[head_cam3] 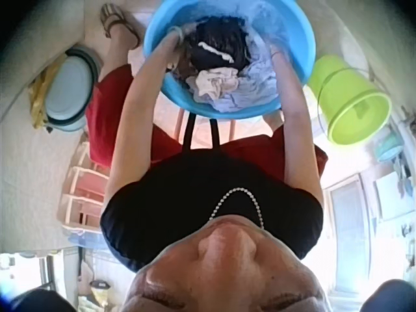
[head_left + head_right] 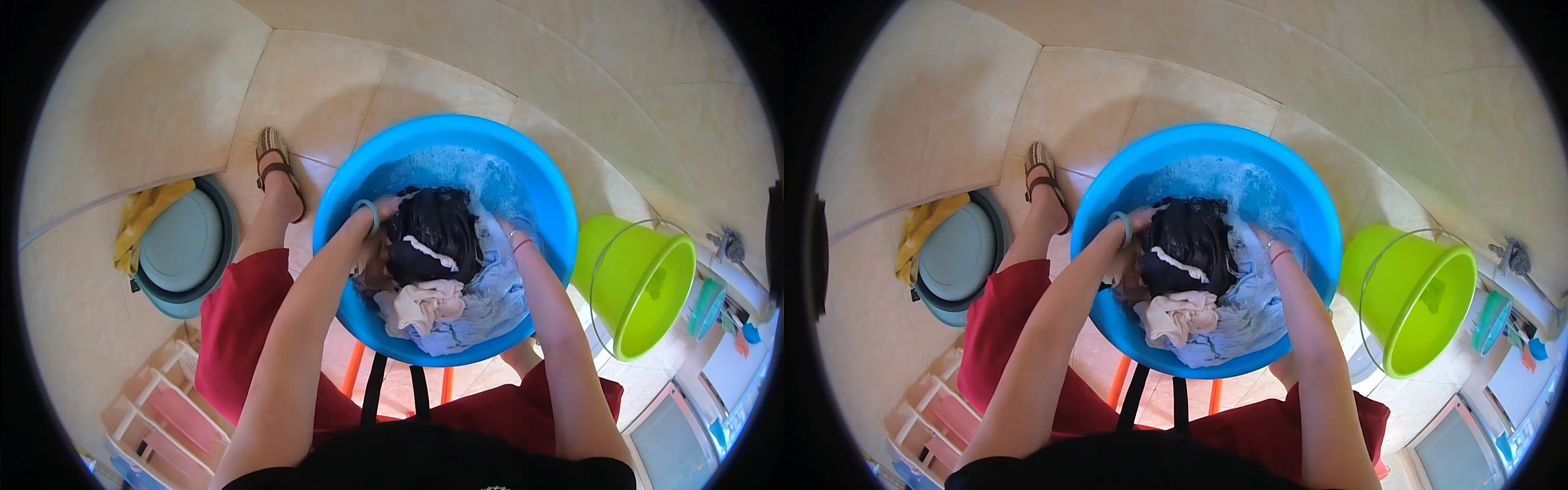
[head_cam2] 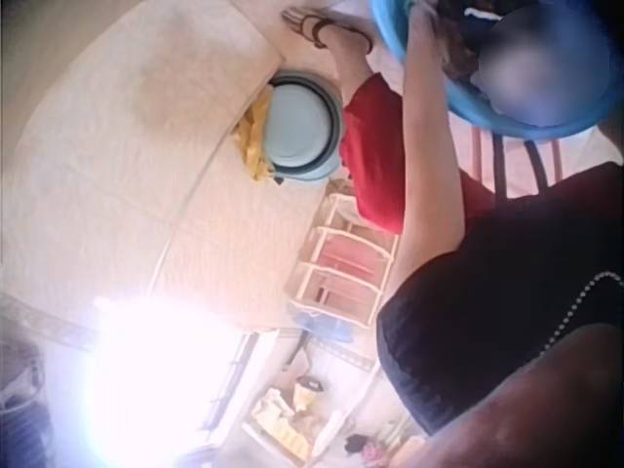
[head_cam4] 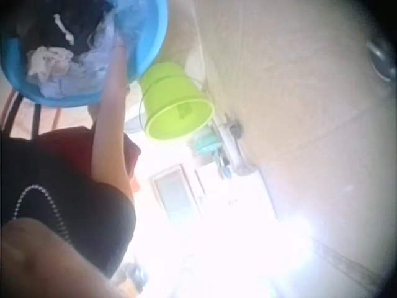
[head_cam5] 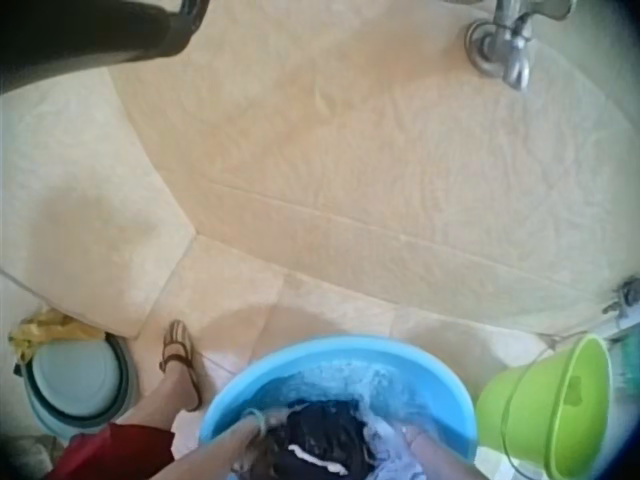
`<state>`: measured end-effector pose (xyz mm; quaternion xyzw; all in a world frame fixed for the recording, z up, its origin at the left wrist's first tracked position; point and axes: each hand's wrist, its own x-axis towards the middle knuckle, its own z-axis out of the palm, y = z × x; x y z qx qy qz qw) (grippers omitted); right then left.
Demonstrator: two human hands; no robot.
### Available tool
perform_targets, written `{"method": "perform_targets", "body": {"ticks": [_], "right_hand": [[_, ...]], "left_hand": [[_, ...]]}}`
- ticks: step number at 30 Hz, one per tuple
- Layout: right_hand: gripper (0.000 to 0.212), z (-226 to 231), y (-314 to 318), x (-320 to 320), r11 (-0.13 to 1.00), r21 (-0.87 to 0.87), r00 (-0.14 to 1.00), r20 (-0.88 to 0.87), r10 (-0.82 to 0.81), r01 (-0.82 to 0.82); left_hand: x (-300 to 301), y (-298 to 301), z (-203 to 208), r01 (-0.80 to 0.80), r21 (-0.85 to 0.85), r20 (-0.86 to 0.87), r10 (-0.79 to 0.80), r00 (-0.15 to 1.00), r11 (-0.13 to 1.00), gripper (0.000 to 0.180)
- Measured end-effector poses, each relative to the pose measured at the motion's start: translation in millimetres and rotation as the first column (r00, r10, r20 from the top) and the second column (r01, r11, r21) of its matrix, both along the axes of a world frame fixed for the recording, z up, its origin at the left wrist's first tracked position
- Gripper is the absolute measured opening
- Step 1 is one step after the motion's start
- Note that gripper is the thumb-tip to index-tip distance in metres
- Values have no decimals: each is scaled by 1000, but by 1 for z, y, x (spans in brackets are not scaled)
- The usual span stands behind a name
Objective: The person sits on a small stool and hand washes clothes in a blue basin filled with soapy water. They repeatedly submerge, agitate, and wring out various garments, including a white cloth and dark-colored items, using both hands.
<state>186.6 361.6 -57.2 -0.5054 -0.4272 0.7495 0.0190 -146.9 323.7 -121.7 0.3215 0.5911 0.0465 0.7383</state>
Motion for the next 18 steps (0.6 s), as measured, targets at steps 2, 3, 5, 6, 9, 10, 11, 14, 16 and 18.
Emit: {"method": "perform_targets", "body": {"ticks": [2,3,5,6,9,10,11,14,16,18], "right_hand": [[39,-1,-11,12,992,-42,992,-48,-120,118],[39,5,-14,8,985,-51,982,-91,-168,164],[38,20,-23,4,968,-51,958,-136,-251,246],[38,29,-31,3,959,-36,949,-139,-283,281],[36,69,-46,8,928,82,932,-44,-361,363],[37,83,-51,6,896,76,899,-79,-431,437],[37,96,-57,5,863,63,863,-109,-494,502],[40,127,-74,7,758,165,776,-123,-619,631],[40,127,-88,17,664,287,714,-120,-690,690],[38,175,-91,8,661,231,699,-182,-692,714]], "left_hand": [[38,17,71,-41,-36,-2,41,999,999,63],[38,14,91,-132,3,-56,132,990,991,53],[37,0,103,-195,59,-75,199,977,979,46],[37,-8,109,-225,89,-82,232,969,970,43],[51,-13,151,-193,257,-48,212,976,947,31],[53,-15,168,-217,281,-40,237,971,935,29],[57,-18,180,-245,299,-31,266,963,922,27],[70,-27,214,-307,374,-30,342,939,875,22],[79,-33,241,-318,458,-28,371,928,830,22],[85,-43,254,-410,513,71,439,896,754,26]]}}
